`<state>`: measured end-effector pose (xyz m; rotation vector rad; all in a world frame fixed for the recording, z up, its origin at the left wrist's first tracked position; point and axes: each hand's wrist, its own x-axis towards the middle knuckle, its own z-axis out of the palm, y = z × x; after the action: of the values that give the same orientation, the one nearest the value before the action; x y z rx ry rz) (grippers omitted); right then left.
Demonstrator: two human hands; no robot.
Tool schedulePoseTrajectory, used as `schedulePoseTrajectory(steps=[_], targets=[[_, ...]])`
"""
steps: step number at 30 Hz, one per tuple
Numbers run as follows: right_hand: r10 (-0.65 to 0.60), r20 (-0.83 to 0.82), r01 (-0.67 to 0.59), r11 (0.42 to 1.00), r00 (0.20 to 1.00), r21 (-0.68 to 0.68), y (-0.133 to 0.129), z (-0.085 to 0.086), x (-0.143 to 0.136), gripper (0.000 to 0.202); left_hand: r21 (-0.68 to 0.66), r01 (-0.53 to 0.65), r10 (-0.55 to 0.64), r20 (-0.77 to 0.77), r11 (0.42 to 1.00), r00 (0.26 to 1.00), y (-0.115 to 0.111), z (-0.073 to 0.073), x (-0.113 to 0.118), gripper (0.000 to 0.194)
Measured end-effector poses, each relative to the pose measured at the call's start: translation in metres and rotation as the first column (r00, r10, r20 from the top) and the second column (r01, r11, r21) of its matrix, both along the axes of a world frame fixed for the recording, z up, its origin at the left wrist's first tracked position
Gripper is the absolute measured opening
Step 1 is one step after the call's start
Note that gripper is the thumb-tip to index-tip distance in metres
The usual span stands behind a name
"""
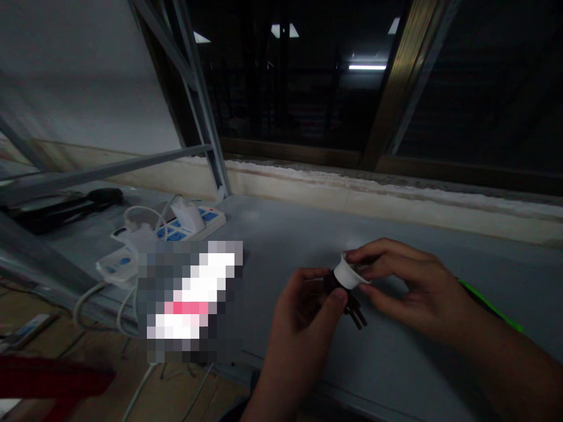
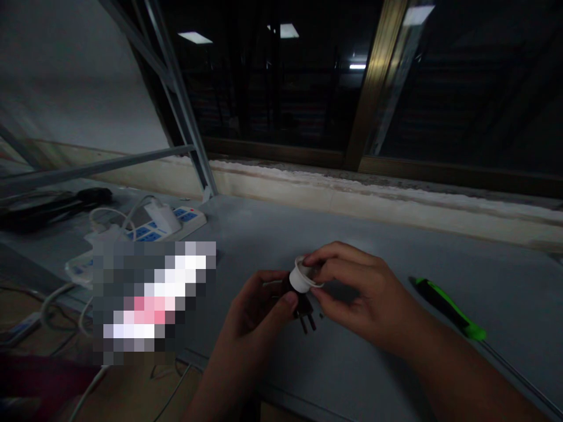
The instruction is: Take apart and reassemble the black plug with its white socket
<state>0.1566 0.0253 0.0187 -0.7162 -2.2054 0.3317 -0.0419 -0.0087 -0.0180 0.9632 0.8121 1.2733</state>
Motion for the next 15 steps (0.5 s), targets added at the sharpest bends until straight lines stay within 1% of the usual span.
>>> schedulePoseTrajectory(steps=[3, 6, 11, 15], targets=[[0.001, 0.05, -0.004, 0.999, 0.999, 0.048, -0.0019, 0.0022, 0.0, 0.018, 0.03, -0.011, 0.011, 0.007, 0.999, 1.0, 0.0004, -0.0017, -0.0006, 0.032], [0.01, 0.07, -0.014, 0.998, 0.998, 0.069, -0.004, 0.0035, -0.0008, 0.018, 0.051, -0.024, 0.024, 0.009, 0.998, 1.0, 0.0008, -0.0043, -0.0012, 0.029], [-0.006, 0.081, -0.001, 0.996, 0.997, 0.086, -0.0052, 0.002, -0.002, 0.017, 0.03, -0.031, 0.03, 0.017, 0.999, 0.999, 0.0009, -0.0069, -0.0022, 0.035], [-0.028, 0.065, 0.02, 0.992, 0.998, 0.125, -0.0059, 0.0015, -0.0026, 0.017, 0.032, -0.034, 0.033, 0.054, 0.999, 0.998, 0.0015, -0.0074, -0.0029, 0.038]])
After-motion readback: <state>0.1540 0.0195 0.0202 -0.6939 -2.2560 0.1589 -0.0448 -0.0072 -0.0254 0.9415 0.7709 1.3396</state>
